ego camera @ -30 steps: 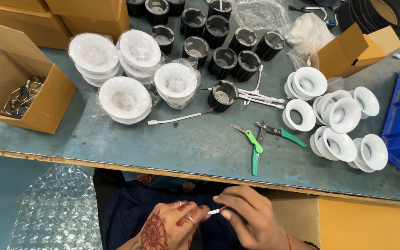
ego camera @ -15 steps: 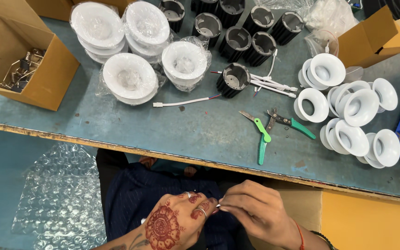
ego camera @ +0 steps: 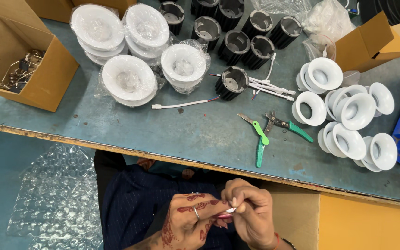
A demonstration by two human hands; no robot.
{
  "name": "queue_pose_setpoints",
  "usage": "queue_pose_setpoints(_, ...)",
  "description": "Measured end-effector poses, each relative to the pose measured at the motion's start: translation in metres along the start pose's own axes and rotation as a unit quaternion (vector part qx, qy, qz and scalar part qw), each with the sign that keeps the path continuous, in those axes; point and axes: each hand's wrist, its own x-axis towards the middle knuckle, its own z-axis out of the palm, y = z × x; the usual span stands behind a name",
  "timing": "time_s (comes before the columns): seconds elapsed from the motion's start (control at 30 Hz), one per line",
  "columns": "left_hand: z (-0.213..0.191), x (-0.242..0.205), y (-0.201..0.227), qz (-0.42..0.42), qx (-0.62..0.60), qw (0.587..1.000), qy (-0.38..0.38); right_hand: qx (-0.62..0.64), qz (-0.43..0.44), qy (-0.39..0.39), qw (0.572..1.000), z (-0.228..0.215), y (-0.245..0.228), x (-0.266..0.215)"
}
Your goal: The person strips the insulation from white electrical wires using a utility knife, then twists the exposed conductors and inserts them into small white connectors. The person repeats this process for multiple wires on a workbench with lamp parts and tools.
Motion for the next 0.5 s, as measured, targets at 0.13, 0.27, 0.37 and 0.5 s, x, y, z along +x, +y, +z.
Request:
queue_pose_setpoints(0.13,0.001,-0.001,-0.001,-0.034,-0.003,0.999,-0.004,-0.05,0.022,-0.01,0.998,0.002,-0.016,0.009)
queue_pose_setpoints(0.27,-0.006,-0.001,0.001,-0.11,0.088,0.988,-0.063,-0.396,-0.021,-0.094,0.913,0.008,-0.055,0.026)
queue_pose_setpoints(0.37,-0.012,0.0,0.001,-0.124,0.154,0.972,-0.126,-0.532,-0.063,-0.125,0.835,0.023,-0.072,0.028)
queue_pose_setpoints(0.5,-0.015,0.001,0.003,-0.136,0.188,0.961,-0.153,-0.546,-0.087,-0.14,0.821,0.034,-0.077,0.034)
